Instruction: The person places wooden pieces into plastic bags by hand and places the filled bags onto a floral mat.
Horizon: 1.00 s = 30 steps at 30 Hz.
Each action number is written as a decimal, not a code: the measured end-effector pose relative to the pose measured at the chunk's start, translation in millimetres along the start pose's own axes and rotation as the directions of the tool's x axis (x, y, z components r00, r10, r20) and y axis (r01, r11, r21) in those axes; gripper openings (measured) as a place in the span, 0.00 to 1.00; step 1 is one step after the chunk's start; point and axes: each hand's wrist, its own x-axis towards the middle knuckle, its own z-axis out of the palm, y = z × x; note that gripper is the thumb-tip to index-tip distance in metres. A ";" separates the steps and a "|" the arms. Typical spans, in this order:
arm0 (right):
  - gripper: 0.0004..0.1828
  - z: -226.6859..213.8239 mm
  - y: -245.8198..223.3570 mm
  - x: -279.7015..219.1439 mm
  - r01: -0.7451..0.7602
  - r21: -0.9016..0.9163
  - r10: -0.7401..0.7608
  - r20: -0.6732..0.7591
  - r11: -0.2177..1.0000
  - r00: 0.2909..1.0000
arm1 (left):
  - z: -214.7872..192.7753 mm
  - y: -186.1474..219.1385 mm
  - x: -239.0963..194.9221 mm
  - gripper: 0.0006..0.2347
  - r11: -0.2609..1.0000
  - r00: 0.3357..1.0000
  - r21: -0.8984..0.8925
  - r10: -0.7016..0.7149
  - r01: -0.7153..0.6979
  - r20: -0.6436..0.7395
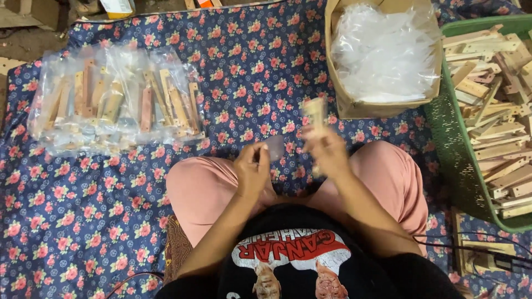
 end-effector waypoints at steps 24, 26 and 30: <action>0.23 25.8 -47.2 29.0 0.192 -0.324 0.053 0.617 0.926 0.785 | -0.1 21.9 6.9 0.04 0.983 0.988 -0.125 -0.142 0.134 -0.054; 0.17 21.4 -27.8 35.6 0.317 -0.280 -0.039 0.690 0.906 0.722 | -3.7 22.7 10.4 0.04 0.973 0.985 -0.173 -0.162 0.150 -0.057; 0.12 20.9 -67.8 51.9 0.273 -0.174 -0.034 0.786 0.946 0.617 | -14.1 15.9 12.9 0.04 0.943 0.972 -0.253 -0.231 0.214 -0.040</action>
